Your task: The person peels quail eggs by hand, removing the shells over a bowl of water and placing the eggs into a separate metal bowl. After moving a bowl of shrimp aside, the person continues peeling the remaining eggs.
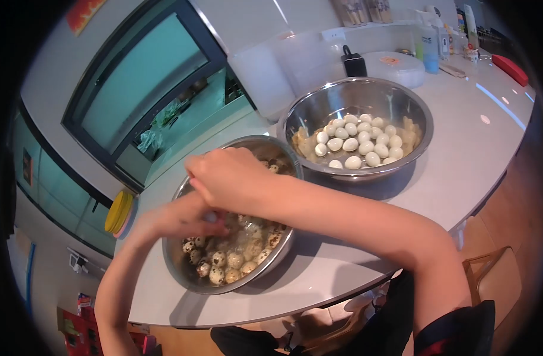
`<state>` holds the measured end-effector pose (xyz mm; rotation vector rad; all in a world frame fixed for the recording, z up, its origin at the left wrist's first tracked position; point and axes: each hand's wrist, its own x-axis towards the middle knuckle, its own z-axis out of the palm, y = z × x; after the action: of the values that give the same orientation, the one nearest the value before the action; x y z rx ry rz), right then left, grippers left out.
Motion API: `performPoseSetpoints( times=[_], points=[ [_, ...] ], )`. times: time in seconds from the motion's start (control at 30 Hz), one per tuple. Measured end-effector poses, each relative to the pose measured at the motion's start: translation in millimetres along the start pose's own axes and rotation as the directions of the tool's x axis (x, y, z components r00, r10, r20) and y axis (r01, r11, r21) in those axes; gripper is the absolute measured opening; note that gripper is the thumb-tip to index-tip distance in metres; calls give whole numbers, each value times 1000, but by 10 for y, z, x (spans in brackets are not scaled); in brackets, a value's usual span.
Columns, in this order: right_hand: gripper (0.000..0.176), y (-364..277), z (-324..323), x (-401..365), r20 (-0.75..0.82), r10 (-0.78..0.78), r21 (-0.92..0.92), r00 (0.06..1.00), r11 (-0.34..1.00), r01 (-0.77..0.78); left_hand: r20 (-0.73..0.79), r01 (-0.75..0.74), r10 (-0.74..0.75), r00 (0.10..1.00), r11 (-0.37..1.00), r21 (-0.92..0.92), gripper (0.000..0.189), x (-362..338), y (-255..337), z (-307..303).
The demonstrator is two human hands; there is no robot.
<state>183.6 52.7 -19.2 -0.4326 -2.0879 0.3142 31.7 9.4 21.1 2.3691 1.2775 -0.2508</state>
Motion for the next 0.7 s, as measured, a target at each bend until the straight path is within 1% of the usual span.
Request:
performPoseSetpoints(
  times=[0.03, 0.07, 0.1, 0.13, 0.17, 0.2, 0.23, 0.27, 0.33, 0.37, 0.4, 0.43, 0.47, 0.5, 0.53, 0.57, 0.6, 0.63, 0.67, 0.7],
  points=[
    [13, -6, -19, 13, 1, 11, -26, 1000, 1000, -11, -58, 41, -44, 997, 998, -49, 24, -36, -76, -105],
    [14, -14, -21, 26, -73, 4, -12, 997, 1000, -5, -21, 233, -244, 970, 945, -229, 25, -70, 10, -281],
    [14, -14, -26, 27, -146, -4, 5, 989, 1000, 4, -78, 273, -296, 952, 936, -221, 23, -54, 5, -435],
    [14, -15, -26, 30, -137, 5, -11, 991, 1000, -7, -215, 218, -259, 942, 956, -198, 22, -9, 4, -585],
    [16, -19, -6, 32, -146, 42, 15, 988, 999, -40, -359, 200, -339, 869, 907, -371, 20, 94, 15, -669],
    [18, -24, -1, 37, -152, 72, 43, 986, 997, -66, -458, 94, -352, 816, 863, -496, 19, 194, 38, -762],
    [21, -25, -5, 38, -144, 106, 50, 984, 994, -100, -472, -8, -282, 835, 852, -523, 17, 321, 73, -824],
    [21, -26, -17, 40, -125, 98, 48, 987, 995, -93, -470, -69, -237, 850, 835, -545, 17, 490, 142, -838],
    [23, -27, -33, 29, 20, 119, -8, 993, 993, -119, -331, -62, -131, 935, 857, -512, 19, 830, 233, -848],
    [20, -47, -56, 9, 143, 162, -97, 976, 984, -149, -253, -54, -79, 964, 875, -480, 20, 998, 257, -831],
    [20, -40, -60, 1, 162, 146, -78, 976, 988, -135, -211, -33, -70, 975, 892, -450, 22, 1168, 257, -833],
    [18, -22, -66, 5, 269, 197, -137, 943, 977, -165, -165, -14, -60, 984, 909, -416, 24, 1277, 264, -823],
    [18, -4, -72, 1, 363, 251, -203, 898, 961, -186, -171, 0, -79, 982, 907, -420, 24, 1305, 308, -795],
    [18, 9, -71, -12, 368, 236, -193, 899, 966, -174, -259, -23, -76, 963, 933, -359, 26, 1311, 364, -783],
    [17, 20, -67, -25, 389, 230, -227, 892, 963, -149, -345, -40, -66, 936, 956, -292, 28, 1272, 384, -786],
    [16, 31, -59, -42, 409, 226, -258, 884, 958, -126, -346, -26, -80, 935, 956, -293, 28, 1168, 380, -778],
    [16, 46, -51, -54, 412, 214, -246, 886, 962, -119, -431, -60, -38, 902, 976, -211, 29, 1031, 366, -760],
    [16, 62, -41, -64, 541, 229, -252, 809, 962, -103, -508, -85, 10, 862, 989, -125, 30, 890, 335, -722],
    [16, 73, -36, -72, 658, 239, -257, 714, 963, -86, -510, -71, -2, 860, 990, -124, 30, 757, 263, -659],
    [18, 67, -52, -78, 723, 224, -215, 653, 972, -95, -557, -58, 10, 830, 996, -68, 29, 610, 179, -574]
  ],
)
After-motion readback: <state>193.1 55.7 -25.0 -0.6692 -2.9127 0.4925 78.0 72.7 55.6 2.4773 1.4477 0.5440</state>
